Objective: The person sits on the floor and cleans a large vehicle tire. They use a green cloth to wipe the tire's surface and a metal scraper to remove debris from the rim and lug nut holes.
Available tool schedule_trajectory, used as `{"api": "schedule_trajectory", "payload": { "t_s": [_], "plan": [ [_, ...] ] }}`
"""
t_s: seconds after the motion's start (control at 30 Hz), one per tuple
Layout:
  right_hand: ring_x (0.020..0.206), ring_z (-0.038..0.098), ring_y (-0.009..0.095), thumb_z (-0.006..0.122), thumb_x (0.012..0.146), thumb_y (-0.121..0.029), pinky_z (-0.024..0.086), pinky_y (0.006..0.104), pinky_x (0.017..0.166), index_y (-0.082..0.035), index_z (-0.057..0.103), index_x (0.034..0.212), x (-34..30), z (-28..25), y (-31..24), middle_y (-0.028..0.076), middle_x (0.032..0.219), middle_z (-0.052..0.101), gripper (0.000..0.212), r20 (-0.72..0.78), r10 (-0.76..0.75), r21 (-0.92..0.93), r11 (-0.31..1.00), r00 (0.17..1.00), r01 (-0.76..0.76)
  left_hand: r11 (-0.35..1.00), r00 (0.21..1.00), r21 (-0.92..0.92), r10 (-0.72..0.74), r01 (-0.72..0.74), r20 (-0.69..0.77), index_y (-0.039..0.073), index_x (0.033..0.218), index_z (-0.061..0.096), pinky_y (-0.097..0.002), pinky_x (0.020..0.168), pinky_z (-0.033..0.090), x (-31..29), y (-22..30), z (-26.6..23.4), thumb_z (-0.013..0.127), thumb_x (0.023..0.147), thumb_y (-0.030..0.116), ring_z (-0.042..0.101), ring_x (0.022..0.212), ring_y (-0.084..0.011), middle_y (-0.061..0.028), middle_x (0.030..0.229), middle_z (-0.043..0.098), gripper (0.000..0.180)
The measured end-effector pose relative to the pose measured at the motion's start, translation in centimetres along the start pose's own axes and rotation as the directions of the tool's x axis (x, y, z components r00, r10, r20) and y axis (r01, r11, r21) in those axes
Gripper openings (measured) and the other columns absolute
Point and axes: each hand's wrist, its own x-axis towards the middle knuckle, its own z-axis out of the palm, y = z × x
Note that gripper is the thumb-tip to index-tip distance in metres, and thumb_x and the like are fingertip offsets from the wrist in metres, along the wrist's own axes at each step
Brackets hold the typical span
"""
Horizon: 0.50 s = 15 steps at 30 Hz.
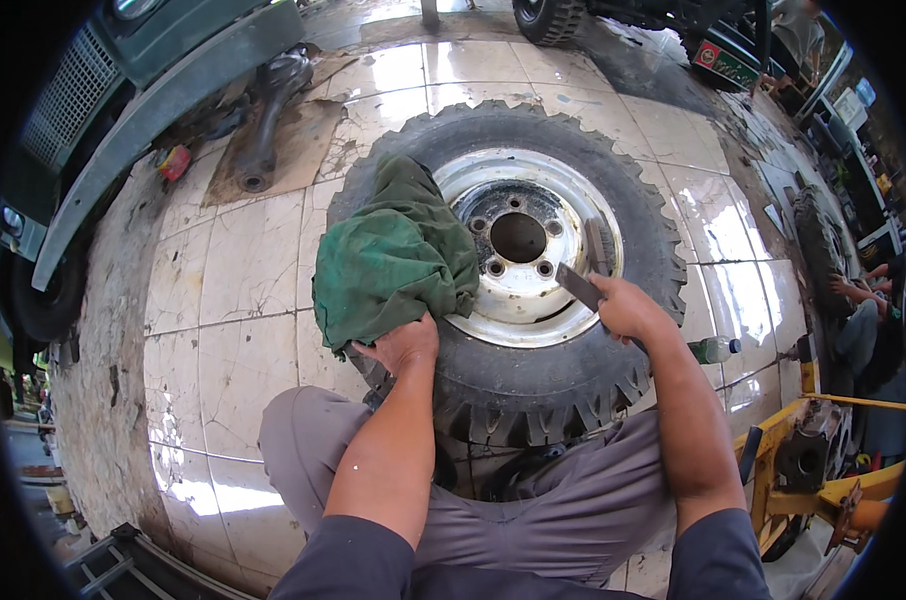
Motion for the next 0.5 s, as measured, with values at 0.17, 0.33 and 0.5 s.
{"api": "schedule_trajectory", "payload": {
  "t_s": [0.17,0.33,0.5],
  "plan": [
    [0.094,0.068,0.041,0.047,0.088,-0.006,0.054,0.0459,0.082,-0.006,0.046,0.143,3.3,1.6,1.4,0.030,0.113,0.064,0.055,-0.284,-0.036,-0.006,0.999,0.958,0.036,1.000,1.000,-0.026,0.011,-0.011,0.002,0.011,0.152,0.031,-0.0625,0.117,0.005,-0.1,0.2,-0.2,0.046,0.091,0.050,0.030,0.144,-0.0346,-0.0146,0.156,0.034,0.074],
    [0.114,0.060,0.041,0.048,0.087,-0.005,0.047,0.0439,0.097,-0.004,0.044,0.144,6.5,1.7,1.6,0.029,0.122,0.061,0.057,-0.320,-0.002,-0.011,1.000,0.947,-0.002,0.999,0.999,0.026,-0.020,0.019,0.029,0.011,0.151,0.032,-0.0628,0.117,0.005,0.0,0.3,-0.1,0.047,0.090,0.050,0.030,0.144,-0.0350,-0.0152,0.155,0.034,0.074],
    [0.106,0.065,0.041,0.048,0.086,-0.004,0.052,0.0437,0.089,-0.004,0.044,0.144,7.9,3.1,0.8,0.029,0.120,0.062,0.058,-0.329,0.030,-0.002,0.999,0.944,-0.032,1.000,1.000,0.015,-0.004,0.004,-0.019,0.012,0.151,0.033,-0.0628,0.117,0.004,-0.1,-0.2,0.2,0.046,0.090,0.050,0.029,0.145,-0.0351,-0.0163,0.155,0.035,0.073]
  ]
}}
